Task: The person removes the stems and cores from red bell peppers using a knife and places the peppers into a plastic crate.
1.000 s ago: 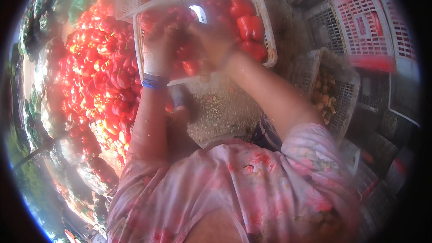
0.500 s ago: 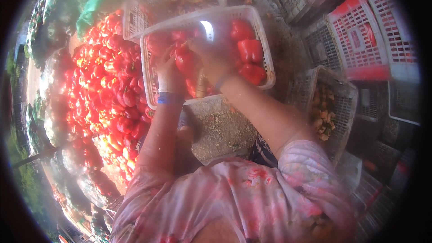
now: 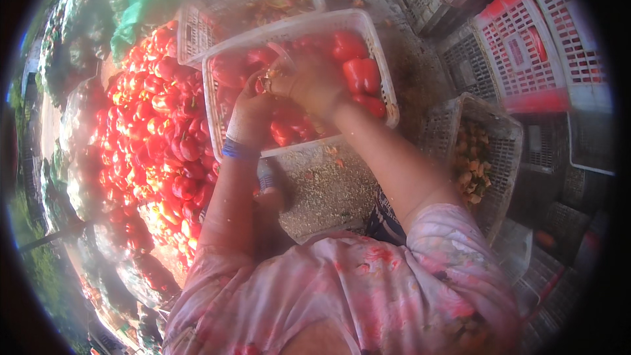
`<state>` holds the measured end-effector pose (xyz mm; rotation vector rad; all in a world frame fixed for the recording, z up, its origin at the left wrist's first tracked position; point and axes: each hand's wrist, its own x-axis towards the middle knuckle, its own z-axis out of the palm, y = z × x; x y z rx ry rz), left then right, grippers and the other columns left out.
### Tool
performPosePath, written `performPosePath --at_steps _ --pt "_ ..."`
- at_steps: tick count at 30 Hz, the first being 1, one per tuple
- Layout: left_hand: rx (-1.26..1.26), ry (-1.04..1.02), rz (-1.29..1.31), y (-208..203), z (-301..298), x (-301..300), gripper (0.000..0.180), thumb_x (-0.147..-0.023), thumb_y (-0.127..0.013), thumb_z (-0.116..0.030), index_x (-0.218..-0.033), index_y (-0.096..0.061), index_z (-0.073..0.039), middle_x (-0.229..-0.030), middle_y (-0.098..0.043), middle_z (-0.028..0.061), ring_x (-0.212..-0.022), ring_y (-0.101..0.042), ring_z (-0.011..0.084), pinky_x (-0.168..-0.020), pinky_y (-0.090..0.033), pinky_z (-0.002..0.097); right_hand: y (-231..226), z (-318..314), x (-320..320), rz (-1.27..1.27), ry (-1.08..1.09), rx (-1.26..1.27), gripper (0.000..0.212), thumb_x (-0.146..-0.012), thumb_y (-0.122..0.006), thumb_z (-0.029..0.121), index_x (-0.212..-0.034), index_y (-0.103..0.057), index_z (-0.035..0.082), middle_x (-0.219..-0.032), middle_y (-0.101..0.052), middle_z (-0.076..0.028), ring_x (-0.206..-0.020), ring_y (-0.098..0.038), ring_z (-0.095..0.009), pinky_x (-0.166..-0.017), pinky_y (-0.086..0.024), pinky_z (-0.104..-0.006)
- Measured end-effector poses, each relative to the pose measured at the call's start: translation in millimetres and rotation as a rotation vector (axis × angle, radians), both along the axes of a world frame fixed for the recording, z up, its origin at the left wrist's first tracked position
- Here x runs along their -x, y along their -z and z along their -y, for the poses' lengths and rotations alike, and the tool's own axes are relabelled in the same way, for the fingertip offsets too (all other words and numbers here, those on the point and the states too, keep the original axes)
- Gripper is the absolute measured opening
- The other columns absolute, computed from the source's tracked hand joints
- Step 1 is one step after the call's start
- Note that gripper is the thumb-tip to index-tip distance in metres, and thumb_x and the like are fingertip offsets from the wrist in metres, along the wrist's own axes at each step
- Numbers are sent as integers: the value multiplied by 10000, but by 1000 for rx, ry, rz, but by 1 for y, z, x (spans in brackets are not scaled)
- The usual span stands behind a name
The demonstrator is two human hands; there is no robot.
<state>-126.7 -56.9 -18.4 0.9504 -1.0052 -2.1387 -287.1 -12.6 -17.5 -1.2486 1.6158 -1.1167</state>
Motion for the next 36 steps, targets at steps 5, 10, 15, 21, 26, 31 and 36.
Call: performPosePath --at_steps 5,10,15,21,26,31,36 --pt "78 77 -26 -13 0 0 628 -742 -698 42 -1326 -471 -1 -1086 -643 68 -967 -631 153 -857 -524 302 4 -8 1 431 92 -61 254 -853 -693 354 -947 -653 122 -708 -602 28 -552 -528 -61 -459 -402 -228" --pt "396 35 270 -11 -14 11 725 -715 -788 -12 -1360 -458 -34 -1165 -643 56 -1036 -616 134 -869 -517 282 -9 -4 -11 899 369 -108 297 -885 -659 396 -929 -660 102 -734 -591 44 -524 -475 -62 -464 -384 -219" --pt "270 -129 203 -3 -1 4 519 -758 -686 13 -1262 -568 -22 -1057 -678 58 -938 -638 124 -811 -532 253 -11 -4 -21 668 468 -114 276 -909 -623 381 -907 -656 107 -746 -584 11 -544 -482 -81 -473 -417 -253" --pt "934 -67 801 35 51 -84 364 -801 -624 -81 -1164 -649 -111 -1042 -699 125 -885 -676 232 -745 -548 356 -9 -6 4 677 530 -72 216 -935 -576 307 -1042 -596 121 -790 -559 -40 -518 -509 -137 -491 -510 -323" --pt "1575 129 1370 88 20 -125 244 -803 -655 -227 -1045 -664 -199 -1058 -647 115 -935 -623 370 -816 -501 494 4 -8 -8 726 505 -150 276 -915 -596 336 -1019 -596 80 -741 -556 -33 -514 -498 -122 -472 -464 -312" --pt "1317 430 1422 91 -2 -122 318 -783 -677 -336 -1046 -663 -159 -1097 -627 127 -997 -588 376 -861 -464 538 -2 -17 -5 725 544 -305 282 -888 -658 349 -1011 -613 99 -792 -573 -11 -526 -493 -107 -482 -461 -307" --pt "1315 210 1481 105 9 -121 362 -773 -697 -400 -993 -664 -115 -1060 -620 184 -1021 -564 395 -874 -451 523 1 -12 -1 710 603 -312 304 -894 -629 389 -1011 -617 109 -766 -563 -26 -527 -496 -130 -484 -447 -314"
